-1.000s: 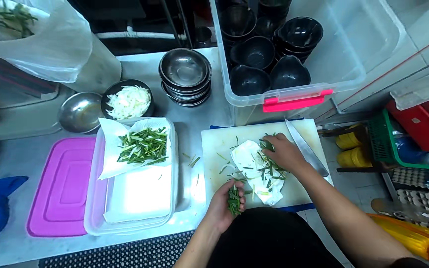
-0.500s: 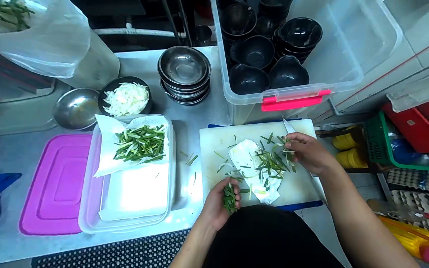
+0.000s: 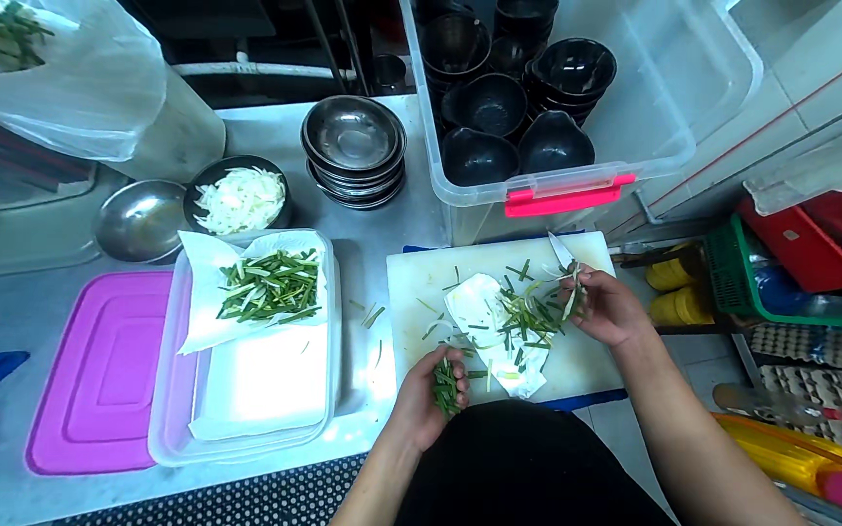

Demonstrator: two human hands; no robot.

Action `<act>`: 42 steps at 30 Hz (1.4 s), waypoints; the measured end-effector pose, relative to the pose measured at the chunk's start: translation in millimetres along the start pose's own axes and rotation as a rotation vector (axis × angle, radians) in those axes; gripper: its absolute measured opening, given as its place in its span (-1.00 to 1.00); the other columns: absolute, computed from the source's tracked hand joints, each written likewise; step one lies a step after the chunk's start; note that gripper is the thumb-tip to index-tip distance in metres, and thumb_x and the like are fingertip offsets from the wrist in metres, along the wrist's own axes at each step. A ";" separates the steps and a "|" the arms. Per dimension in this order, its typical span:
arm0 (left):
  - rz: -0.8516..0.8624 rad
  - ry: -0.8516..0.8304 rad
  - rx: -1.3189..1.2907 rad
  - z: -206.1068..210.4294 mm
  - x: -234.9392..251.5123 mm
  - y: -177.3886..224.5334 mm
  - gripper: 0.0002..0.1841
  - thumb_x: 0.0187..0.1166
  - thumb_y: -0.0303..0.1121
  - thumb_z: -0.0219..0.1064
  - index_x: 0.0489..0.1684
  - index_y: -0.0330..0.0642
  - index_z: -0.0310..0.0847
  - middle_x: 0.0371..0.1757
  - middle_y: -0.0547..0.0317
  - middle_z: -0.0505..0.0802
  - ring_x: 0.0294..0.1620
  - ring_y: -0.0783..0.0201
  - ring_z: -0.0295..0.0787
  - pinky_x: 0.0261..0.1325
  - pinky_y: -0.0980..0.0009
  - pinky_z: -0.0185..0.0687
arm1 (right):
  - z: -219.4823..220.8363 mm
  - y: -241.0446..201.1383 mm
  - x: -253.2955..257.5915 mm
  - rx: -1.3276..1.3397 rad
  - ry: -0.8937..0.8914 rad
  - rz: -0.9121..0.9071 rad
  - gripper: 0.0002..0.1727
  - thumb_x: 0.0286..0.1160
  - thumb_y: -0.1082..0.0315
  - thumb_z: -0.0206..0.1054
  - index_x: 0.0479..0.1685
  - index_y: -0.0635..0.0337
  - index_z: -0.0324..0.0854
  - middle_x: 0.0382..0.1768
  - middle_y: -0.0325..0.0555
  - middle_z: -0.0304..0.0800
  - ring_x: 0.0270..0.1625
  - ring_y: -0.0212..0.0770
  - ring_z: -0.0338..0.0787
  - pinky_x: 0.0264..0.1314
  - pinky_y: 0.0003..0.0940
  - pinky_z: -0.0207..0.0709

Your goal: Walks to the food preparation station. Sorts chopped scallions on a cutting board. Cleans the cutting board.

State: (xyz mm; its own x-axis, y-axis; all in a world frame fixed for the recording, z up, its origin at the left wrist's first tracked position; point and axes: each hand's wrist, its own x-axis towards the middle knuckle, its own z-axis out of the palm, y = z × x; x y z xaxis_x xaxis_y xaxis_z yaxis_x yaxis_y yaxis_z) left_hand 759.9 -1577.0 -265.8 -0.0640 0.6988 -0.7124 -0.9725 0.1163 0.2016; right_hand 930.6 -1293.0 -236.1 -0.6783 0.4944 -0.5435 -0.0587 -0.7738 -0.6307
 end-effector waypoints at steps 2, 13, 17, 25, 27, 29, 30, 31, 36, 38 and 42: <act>-0.002 -0.005 -0.001 -0.3 0.7 0.1 -0.53 0.87 -0.04 -0.13 -0.11 -0.19 0.63 -0.40 0.05 0.71 -0.49 0.21 0.71 -0.45 0.37 0.70 | -1.3 0.6 1.7 0.000 -0.021 -0.002 -0.84 0.53 0.25 0.15 -0.11 -0.11 0.64 -0.34 -0.23 0.75 -0.53 -0.47 0.65 -0.57 -0.62 0.51; 0.003 -0.019 -0.011 -1.9 1.1 -0.8 -0.54 0.86 -0.04 -0.11 -0.11 -0.16 0.64 -0.40 0.07 0.72 -0.49 0.22 0.70 -0.45 0.38 0.69 | 2.1 5.3 4.0 -0.022 -0.004 0.011 -0.79 0.63 0.30 0.07 -0.02 -0.04 0.63 -0.17 -0.12 0.79 -0.26 -0.27 0.80 -0.25 -0.42 0.71; 0.003 -0.016 -0.015 -1.6 1.0 -1.2 -0.54 0.86 -0.04 -0.11 -0.12 -0.16 0.63 -0.40 0.06 0.72 -0.48 0.21 0.71 -0.44 0.38 0.69 | 3.7 5.7 2.0 -0.027 -0.002 0.005 -0.84 0.63 0.33 0.11 -0.03 -0.02 0.60 -0.20 -0.13 0.77 -0.27 -0.31 0.79 -0.22 -0.45 0.72; -0.013 -0.076 0.031 1.5 1.3 -5.0 -0.46 0.88 -0.04 -0.17 0.06 -0.26 0.69 -0.19 -0.11 0.83 -0.17 0.02 0.85 0.03 0.09 0.82 | 87.9 53.8 -64.9 -0.762 -0.149 -0.128 -0.81 0.64 0.34 0.24 0.10 0.11 0.65 -0.11 -0.06 0.85 -0.23 -0.12 0.87 -0.16 -0.13 0.81; -0.001 -0.045 0.053 8.9 0.3 -8.7 -0.50 0.87 -0.05 -0.10 0.04 -0.24 0.71 -0.18 -0.09 0.86 -0.17 0.10 0.86 -0.03 0.16 0.82 | 107.4 72.4 -74.3 -1.150 -0.403 -0.081 -0.70 0.71 0.24 0.23 0.27 0.07 0.68 0.23 -0.12 0.77 0.14 -0.23 0.84 0.21 -0.20 0.79; 0.015 -0.012 0.089 12.2 -0.2 -10.4 -0.55 0.85 -0.09 -0.05 0.02 -0.21 0.73 -0.21 -0.01 0.85 -0.22 0.20 0.83 -0.14 0.26 0.79 | 117.5 75.0 -78.1 -1.428 -0.586 -0.084 -0.60 0.78 0.11 0.12 0.41 -0.02 0.67 0.52 -0.08 0.59 0.47 -0.23 0.65 0.48 -0.22 0.58; 0.007 -0.029 0.096 10.6 -0.4 -9.8 -0.54 0.85 -0.09 -0.06 0.03 -0.21 0.73 -0.21 -0.01 0.85 -0.23 0.21 0.82 -0.16 0.27 0.79 | 117.5 73.0 -79.6 -1.452 -0.576 -0.140 -0.62 0.79 0.11 0.10 0.35 -0.01 0.71 0.49 -0.08 0.62 0.43 -0.24 0.68 0.45 -0.25 0.61; -0.008 -0.059 0.099 7.5 -0.6 -8.5 -0.52 0.85 -0.07 -0.08 0.02 -0.21 0.73 -0.21 -0.02 0.85 -0.23 0.18 0.83 -0.15 0.25 0.80 | 113.9 70.0 -79.4 -1.433 -0.518 -0.216 -0.65 0.79 0.13 0.11 0.26 -0.01 0.74 0.38 -0.14 0.69 0.28 -0.30 0.76 0.32 -0.28 0.69; -0.048 -0.154 0.039 -3.3 1.2 -7.0 -0.47 0.88 -0.07 -0.17 -0.03 -0.25 0.71 -0.20 -0.10 0.83 -0.21 0.03 0.85 -0.09 0.14 0.84 | 67.3 50.0 -46.3 -1.590 -0.165 -0.359 -0.81 0.67 0.26 0.28 0.00 0.02 0.80 -0.11 -0.23 0.81 -0.12 -0.29 0.80 0.02 -0.18 0.77; -0.052 -0.136 0.020 -1.7 2.0 -6.6 -0.48 0.87 -0.08 -0.16 -0.04 -0.26 0.71 -0.21 -0.10 0.82 -0.24 0.03 0.85 -0.16 0.17 0.83 | 48.3 53.0 -30.6 -1.738 -0.065 -0.262 -0.83 0.63 0.24 0.34 0.03 0.03 0.78 -0.08 -0.17 0.81 -0.07 -0.18 0.81 0.06 -0.04 0.75; -0.060 -0.116 0.017 -1.9 4.7 -7.1 -0.49 0.86 -0.08 -0.14 -0.05 -0.25 0.70 -0.23 -0.09 0.81 -0.29 0.07 0.83 -0.25 0.25 0.80 | 36.7 67.8 -20.1 -1.876 0.111 -0.150 -0.53 0.49 0.13 0.50 0.33 0.10 0.64 0.21 0.06 0.74 0.08 0.08 0.83 0.09 0.16 0.74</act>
State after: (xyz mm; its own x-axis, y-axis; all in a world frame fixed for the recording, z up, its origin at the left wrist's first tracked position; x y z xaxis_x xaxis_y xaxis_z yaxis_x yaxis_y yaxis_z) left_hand 766.1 -1575.9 -271.9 0.0215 0.7669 -0.6414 -0.9699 0.1716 0.1727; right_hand 913.4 -1369.9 -247.6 -0.6956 0.5868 -0.4145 0.7162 0.6121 -0.3352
